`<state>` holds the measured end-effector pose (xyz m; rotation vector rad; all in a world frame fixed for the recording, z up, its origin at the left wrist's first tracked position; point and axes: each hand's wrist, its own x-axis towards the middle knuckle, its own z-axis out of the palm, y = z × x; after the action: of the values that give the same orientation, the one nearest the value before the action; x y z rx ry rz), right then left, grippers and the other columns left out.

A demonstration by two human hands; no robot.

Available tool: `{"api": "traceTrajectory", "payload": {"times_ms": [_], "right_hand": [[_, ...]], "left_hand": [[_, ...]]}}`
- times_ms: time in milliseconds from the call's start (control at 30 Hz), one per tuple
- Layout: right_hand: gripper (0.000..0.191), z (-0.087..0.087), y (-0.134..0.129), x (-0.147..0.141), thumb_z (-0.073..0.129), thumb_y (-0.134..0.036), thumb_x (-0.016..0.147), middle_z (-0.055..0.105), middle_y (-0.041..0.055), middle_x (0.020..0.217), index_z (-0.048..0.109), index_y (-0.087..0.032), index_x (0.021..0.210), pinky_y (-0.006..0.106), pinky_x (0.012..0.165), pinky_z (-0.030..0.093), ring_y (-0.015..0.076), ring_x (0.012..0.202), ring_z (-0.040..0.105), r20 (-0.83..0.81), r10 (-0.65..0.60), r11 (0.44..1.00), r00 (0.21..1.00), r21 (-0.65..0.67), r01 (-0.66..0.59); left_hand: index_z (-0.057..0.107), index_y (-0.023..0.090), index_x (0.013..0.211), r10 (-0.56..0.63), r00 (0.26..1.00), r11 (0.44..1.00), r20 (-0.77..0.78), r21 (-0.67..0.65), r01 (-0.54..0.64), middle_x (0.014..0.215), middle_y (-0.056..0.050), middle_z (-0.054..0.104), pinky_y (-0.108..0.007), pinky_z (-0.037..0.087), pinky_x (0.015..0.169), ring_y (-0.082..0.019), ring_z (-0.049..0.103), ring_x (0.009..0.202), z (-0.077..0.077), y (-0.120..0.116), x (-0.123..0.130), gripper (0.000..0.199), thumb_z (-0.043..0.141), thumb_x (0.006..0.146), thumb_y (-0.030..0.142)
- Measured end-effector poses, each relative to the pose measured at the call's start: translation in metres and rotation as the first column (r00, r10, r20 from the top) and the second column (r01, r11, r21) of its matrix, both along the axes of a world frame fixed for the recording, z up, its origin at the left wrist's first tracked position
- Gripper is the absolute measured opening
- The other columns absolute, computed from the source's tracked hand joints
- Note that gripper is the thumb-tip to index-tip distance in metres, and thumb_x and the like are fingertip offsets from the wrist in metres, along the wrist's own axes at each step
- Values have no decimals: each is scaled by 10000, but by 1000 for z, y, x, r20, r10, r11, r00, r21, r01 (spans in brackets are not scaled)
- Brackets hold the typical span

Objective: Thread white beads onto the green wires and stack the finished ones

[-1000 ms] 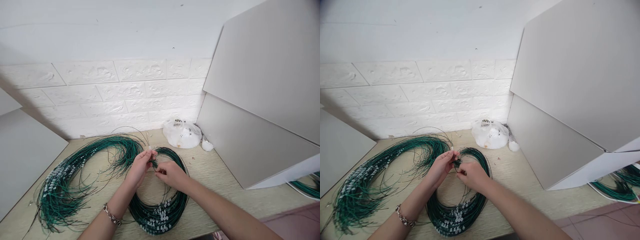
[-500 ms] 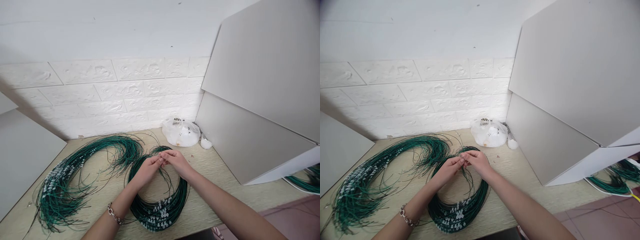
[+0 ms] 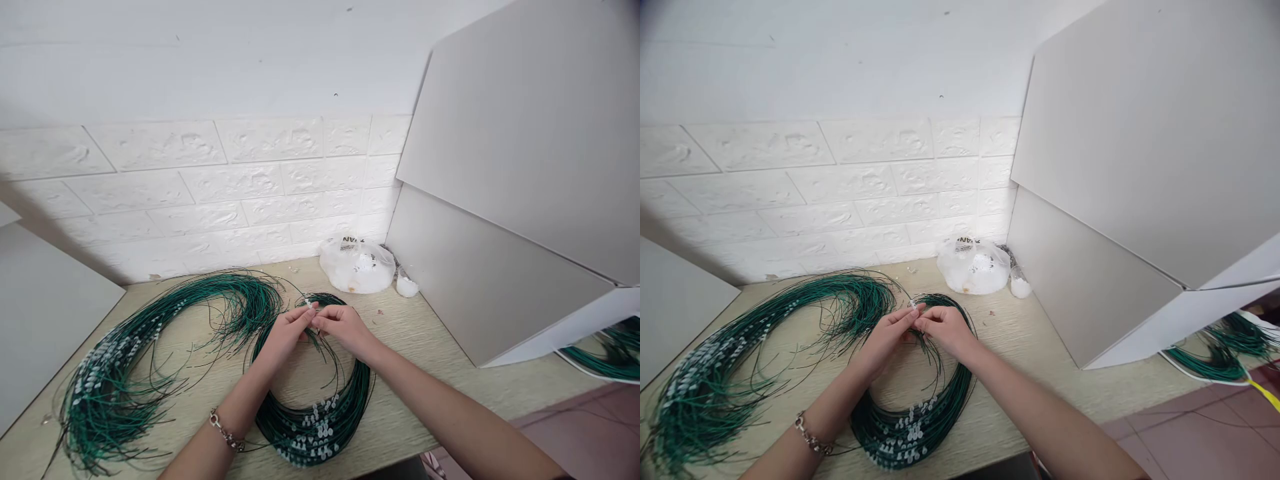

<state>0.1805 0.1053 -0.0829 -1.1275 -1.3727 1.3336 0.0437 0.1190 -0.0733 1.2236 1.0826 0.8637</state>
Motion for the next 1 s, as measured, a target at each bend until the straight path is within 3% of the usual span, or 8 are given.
{"api": "traceTrajectory", "payload": {"times_ms": [200,333,467,667,867,1000], "right_hand": [[208,0,-1,1,574,-322,652,488,-22,511,554,-129,576,215,488,335,77,482,416,145,0,1000,989,19,-3],[193,-1,-1,2,568,-310,657,501,-20,510,561,-136,576,212,477,326,77,477,416,192,14,999,981,35,-21],[202,0,-1,-2,572,-336,651,536,-10,554,538,-141,614,227,526,386,86,505,480,-2,62,997,998,-51,-62],[245,1,-4,-7,579,-360,642,542,-27,580,475,-161,740,229,515,406,71,473,496,-315,-5,965,949,-252,-79],[231,5,-8,-8,576,-345,642,365,-91,461,445,-171,719,155,334,134,16,356,242,-381,-84,946,921,-321,-47],[205,10,-11,-9,555,-335,647,323,-103,435,432,-182,708,164,329,68,13,337,173,-320,-108,943,941,-334,-5]], "left_hand": [[653,133,804,170,982,985,78,-21,-169,759,-60,606,-189,328,466,-97,502,579,8,7,-9,371,634,578,427],[633,110,632,178,983,984,45,-1,-179,647,-44,585,-183,301,431,-78,472,520,9,9,-12,308,662,545,404],[625,121,640,174,984,984,38,21,-175,631,-39,578,-189,304,436,-83,461,515,6,10,-12,313,642,562,423],[610,121,605,158,986,977,-59,151,-148,587,-30,554,-205,301,443,-76,394,476,2,7,-6,308,593,617,428],[599,123,594,161,986,980,-43,124,-154,600,-39,555,-213,322,473,-105,440,536,0,4,-2,334,582,616,455],[601,123,609,157,988,982,-13,108,-154,612,-38,553,-214,335,484,-109,451,557,-3,4,-1,339,585,613,461]]}}
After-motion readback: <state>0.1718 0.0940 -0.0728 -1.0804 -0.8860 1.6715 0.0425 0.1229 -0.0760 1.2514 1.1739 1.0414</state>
